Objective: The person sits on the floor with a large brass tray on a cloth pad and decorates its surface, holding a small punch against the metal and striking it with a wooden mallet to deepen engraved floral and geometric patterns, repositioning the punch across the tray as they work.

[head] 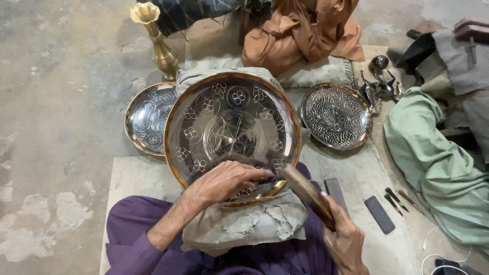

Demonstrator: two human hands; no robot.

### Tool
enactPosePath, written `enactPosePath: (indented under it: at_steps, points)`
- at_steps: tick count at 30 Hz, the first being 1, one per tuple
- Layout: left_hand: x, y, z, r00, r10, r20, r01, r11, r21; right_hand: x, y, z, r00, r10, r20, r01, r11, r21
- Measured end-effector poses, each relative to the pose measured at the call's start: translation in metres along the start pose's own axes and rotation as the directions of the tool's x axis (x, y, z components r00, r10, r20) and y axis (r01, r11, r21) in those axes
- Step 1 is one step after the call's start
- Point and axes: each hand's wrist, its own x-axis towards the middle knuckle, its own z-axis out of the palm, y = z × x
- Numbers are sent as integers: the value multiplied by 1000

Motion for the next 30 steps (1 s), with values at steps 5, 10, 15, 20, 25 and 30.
enactPosePath:
  at_steps: [5,10,15,20,25,30]
  points:
    - [2,2,-7,999,-34,-26,32,998,-58,1,-2,-11,997,31,-76,-27,998,56]
    - [5,0,-8,1000,-5,10,5,999,-42,1,0,-7,991,121,62,-119,992,-30]
    - [7,-1,-5,1000,23,9,-23,999,-37,1,19,12,993,-26,-116,64,939,337]
    - [4,-1,-6,999,37,11,-36,999,-21,6,21,19,981,-69,-180,97,984,149]
    - [1,4,-2,999,-44,-18,44,999,7,13,4,11,974,-74,-213,155,905,395]
    - [-4,6,2,994,-31,-107,32,999,14,25,2,4,980,5,-197,87,887,454]
